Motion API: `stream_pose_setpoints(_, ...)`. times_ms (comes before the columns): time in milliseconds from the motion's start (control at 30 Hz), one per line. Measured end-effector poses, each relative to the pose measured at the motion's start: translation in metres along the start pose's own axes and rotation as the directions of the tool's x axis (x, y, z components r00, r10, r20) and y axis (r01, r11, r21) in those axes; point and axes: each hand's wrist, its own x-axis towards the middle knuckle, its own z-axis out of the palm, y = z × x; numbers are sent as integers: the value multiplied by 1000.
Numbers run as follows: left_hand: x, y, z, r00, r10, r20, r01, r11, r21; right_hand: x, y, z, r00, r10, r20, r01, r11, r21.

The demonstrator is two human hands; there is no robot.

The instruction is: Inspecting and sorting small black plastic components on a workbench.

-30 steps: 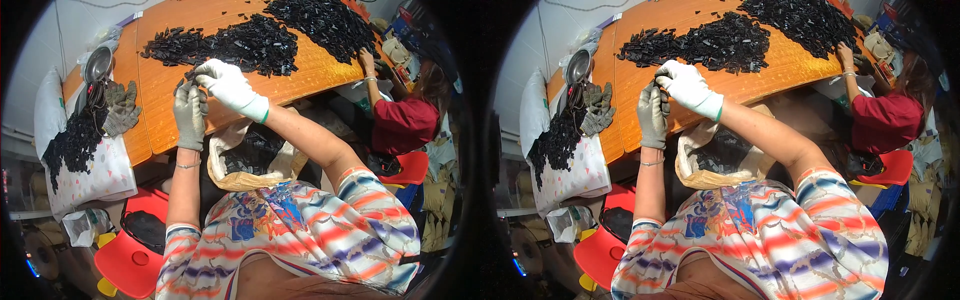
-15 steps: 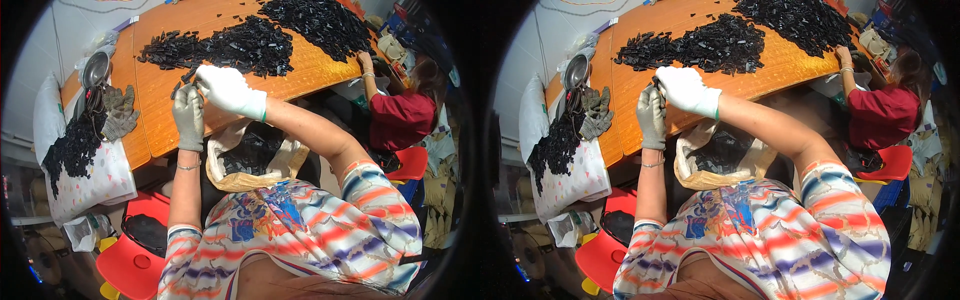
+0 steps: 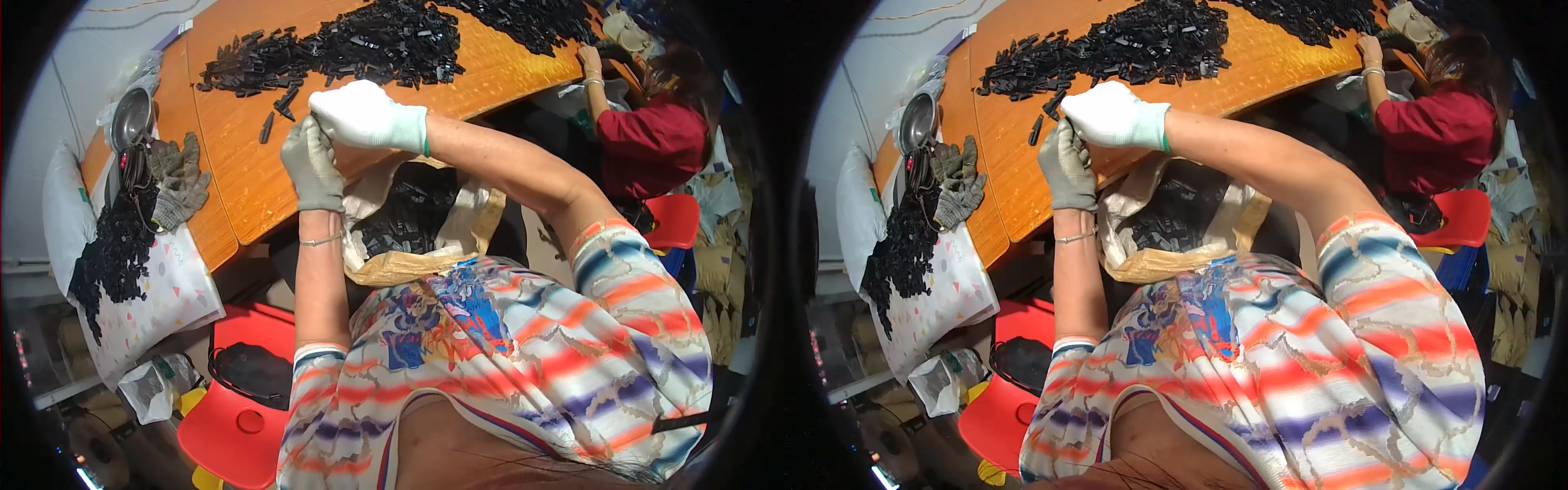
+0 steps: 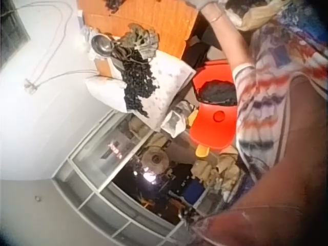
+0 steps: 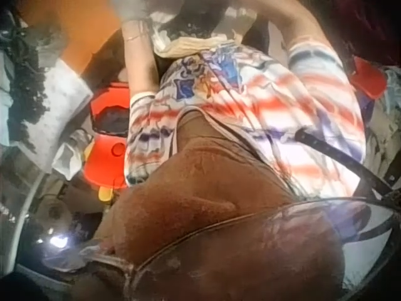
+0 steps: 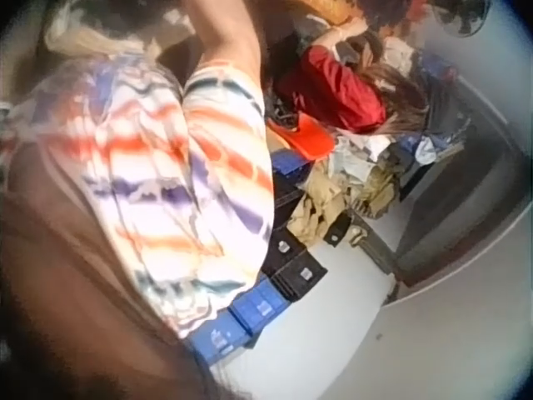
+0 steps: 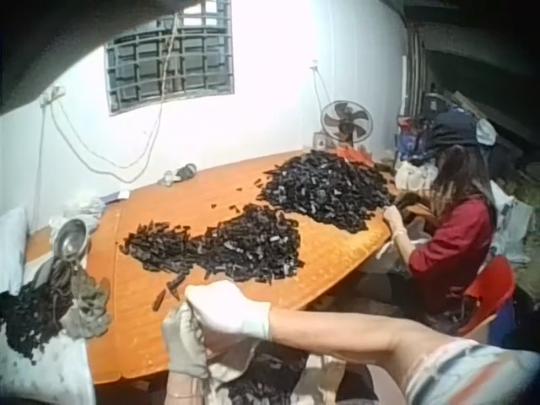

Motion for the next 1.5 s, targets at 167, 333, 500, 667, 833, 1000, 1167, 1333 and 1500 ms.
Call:
stream_pose_setpoints(167,6,-1,-6,974,-36,225,17,996,86,-9,6,5,964,262,51,-265,962,70)
stream_pose_setpoints(333,-5,-4,-22,944,-191,269,184,982,51,-15,15,-10,851,436,294,-525,668,527)
stream_pose_setpoints(500,-23,-5,-31,921,-242,306,262,965,-24,-32,29,-13,911,196,363,-413,478,775)
stream_pose_setpoints(667,-37,-14,-26,835,-301,461,404,904,-142,-46,29,24,988,41,148,-119,812,571)
stream_pose_setpoints(833,-72,-36,-42,839,-375,395,418,908,-25,-50,10,-18,775,104,623,-553,588,590)
stream_pose_setpoints(1000,-87,-37,-55,803,132,581,-574,435,694,-2,35,-8,811,295,506,-456,860,230)
stream_pose_setpoints(1167,-56,-2,-46,866,272,420,-489,281,826,25,83,43,990,115,81,-114,993,-22)
stream_pose_setpoints(1333,43,18,-68,845,440,304,-288,-106,952,53,92,53,991,6,131,12,990,-137)
stream_pose_setpoints(1500,76,21,-67,923,338,186,-117,-213,970,58,93,54,983,-43,179,75,982,-176)
